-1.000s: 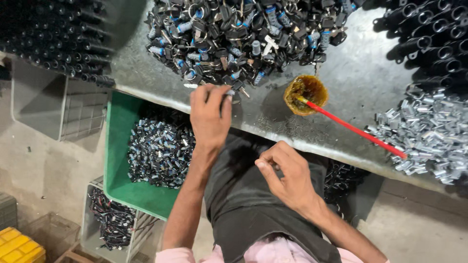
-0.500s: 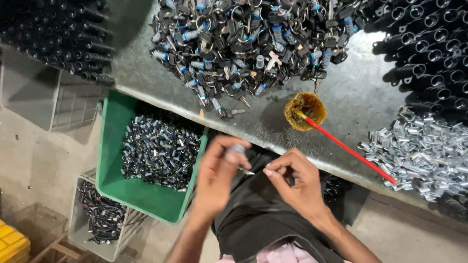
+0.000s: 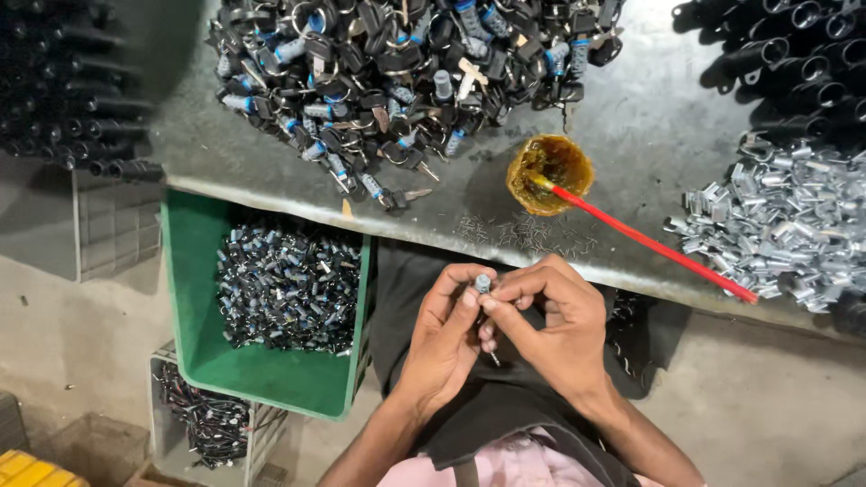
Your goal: The person assembles keychains by inserting small metal pins into cylindrical key blanks and attaching them to key rings. They use a red-handled brush to apply a brown liquid from a small container onto the pins before insertion. The finished keychains are placed into a green bin below the workbench.
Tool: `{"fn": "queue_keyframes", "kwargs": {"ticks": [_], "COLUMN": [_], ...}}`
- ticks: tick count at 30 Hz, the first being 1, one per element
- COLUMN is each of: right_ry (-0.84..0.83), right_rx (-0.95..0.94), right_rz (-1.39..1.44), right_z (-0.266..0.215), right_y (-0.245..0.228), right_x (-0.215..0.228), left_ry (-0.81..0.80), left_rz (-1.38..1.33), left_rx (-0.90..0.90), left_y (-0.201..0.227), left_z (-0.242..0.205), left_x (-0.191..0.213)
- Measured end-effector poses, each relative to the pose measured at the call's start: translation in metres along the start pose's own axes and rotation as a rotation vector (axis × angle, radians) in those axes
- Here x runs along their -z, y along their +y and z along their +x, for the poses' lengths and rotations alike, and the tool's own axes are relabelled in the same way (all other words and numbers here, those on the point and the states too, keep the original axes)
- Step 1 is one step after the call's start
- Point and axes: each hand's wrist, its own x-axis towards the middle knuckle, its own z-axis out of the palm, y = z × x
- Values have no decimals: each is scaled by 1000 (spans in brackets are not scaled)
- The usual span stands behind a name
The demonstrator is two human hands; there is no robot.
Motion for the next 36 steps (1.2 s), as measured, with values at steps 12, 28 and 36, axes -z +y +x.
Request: {"fn": "queue_keyframes", "kwargs": {"ticks": [12,28,36], "right_ry": [12,573,729], "right_rx": [33,68,99], "right_rz": [-76,-219,247], "right_z": [-7,19,-11], "right_y": [-6,-21,-14], "right_x": [33,55,43], "left_ry": [-81,-166,-245], "left_rz": [111,160,-86], "left_rx": [27,-113,144], "left_y": [-6,47,67], "left_z": [12,50,65], "left_x": [-10,-3,-7]}}
